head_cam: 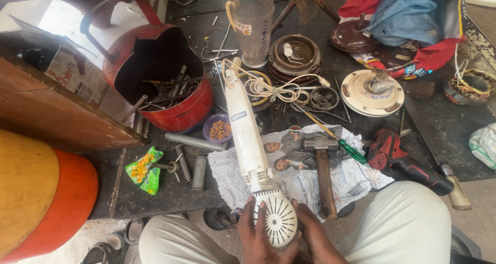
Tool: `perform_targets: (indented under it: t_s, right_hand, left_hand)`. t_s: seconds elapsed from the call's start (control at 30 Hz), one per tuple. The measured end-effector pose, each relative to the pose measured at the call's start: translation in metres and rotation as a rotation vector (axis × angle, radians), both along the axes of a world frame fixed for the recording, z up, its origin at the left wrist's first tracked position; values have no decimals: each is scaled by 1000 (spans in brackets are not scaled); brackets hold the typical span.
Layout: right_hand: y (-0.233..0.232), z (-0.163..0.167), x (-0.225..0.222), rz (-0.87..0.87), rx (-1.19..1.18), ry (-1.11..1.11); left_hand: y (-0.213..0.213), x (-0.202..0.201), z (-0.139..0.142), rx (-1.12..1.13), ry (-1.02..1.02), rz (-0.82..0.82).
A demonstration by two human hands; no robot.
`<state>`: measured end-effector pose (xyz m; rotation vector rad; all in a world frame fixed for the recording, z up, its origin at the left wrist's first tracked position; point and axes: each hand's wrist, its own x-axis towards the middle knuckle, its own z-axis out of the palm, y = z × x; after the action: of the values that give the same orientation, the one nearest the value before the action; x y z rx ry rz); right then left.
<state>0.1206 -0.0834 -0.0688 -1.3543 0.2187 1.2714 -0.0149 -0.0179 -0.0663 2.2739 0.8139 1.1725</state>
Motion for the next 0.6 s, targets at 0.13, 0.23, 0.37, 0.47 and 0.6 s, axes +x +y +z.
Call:
perform_targets:
  t_s: [0.13, 0.23, 0.37, 0.47, 0.6]
  right_hand:
    - [0, -7, 1, -12, -11, 7]
    - [-1, -11, 1, -15, -36, 5]
    - [-1, -14, 1, -17, -12, 1]
    - [-1, -14, 1, -28, -42, 37]
    - [-1, -14, 2, -17, -26, 31]
  left_hand:
    - [0, -1, -1, -5, 26, -10]
    - [0, -2, -3, -13, 30, -12]
    - [0, -2, -4, -8, 33, -12]
    - [0, -2, -5, -18, 56, -18]
    - [0, -2, -6, -18, 49, -21]
